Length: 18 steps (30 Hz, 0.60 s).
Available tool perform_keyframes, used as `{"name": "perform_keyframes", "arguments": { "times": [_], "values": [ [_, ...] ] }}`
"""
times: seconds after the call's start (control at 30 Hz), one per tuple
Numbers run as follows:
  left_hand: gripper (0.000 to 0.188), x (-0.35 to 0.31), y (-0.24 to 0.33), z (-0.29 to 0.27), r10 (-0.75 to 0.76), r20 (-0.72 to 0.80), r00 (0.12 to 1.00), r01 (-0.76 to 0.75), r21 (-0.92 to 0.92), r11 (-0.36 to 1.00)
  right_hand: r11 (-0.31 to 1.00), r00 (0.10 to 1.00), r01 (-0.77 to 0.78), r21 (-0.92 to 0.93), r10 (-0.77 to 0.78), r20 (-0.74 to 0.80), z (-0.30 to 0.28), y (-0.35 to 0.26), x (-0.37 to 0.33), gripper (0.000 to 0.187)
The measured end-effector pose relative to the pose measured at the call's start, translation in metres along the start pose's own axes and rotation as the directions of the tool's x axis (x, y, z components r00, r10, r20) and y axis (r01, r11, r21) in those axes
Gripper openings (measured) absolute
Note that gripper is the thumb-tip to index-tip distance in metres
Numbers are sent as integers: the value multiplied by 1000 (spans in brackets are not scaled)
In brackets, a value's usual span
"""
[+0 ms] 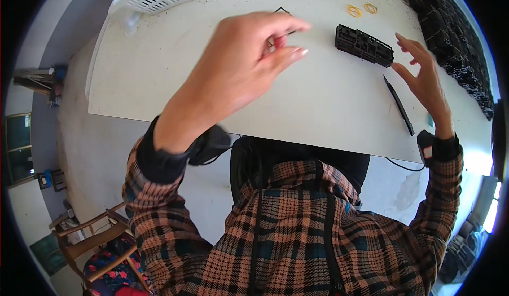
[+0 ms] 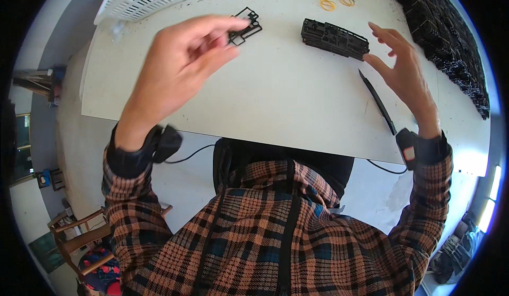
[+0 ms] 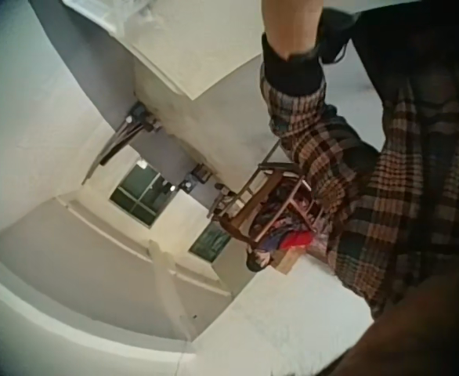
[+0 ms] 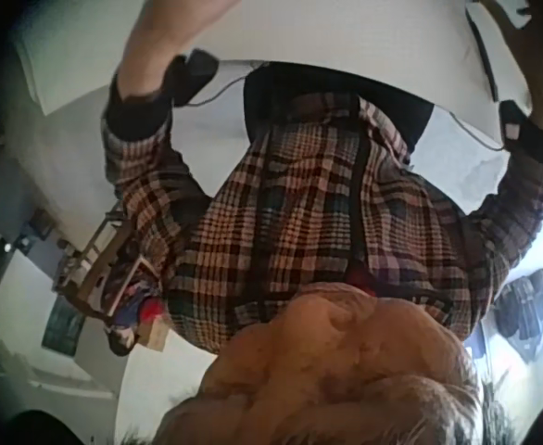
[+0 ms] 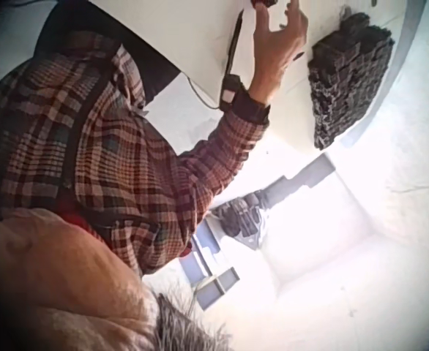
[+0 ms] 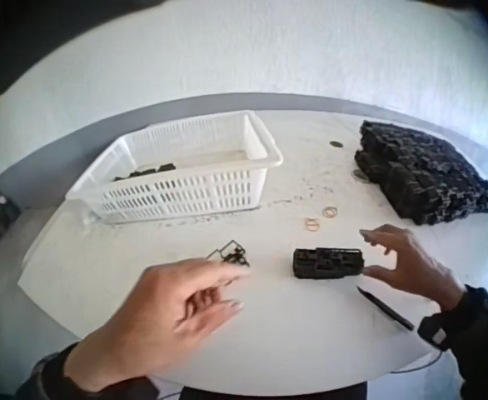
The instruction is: Cleaning or deburring small black plastic components using a small blade tool at a workstation.
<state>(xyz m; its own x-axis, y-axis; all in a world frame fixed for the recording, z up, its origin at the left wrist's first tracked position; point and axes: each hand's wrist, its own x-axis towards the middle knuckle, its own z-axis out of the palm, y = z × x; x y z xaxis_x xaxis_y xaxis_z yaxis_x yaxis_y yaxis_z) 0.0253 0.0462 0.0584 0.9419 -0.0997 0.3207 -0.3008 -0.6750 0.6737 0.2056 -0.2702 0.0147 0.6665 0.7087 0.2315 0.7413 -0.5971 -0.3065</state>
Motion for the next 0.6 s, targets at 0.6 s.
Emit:
{"name": "perform_keyframes", "arguments": {
  "times": [0.6],
  "values": [
    [36,-210,-88,46,-724,570,388,871,29,490,972,983,52,228,-91,162,-14,-105,-55,57]
  ]
}}
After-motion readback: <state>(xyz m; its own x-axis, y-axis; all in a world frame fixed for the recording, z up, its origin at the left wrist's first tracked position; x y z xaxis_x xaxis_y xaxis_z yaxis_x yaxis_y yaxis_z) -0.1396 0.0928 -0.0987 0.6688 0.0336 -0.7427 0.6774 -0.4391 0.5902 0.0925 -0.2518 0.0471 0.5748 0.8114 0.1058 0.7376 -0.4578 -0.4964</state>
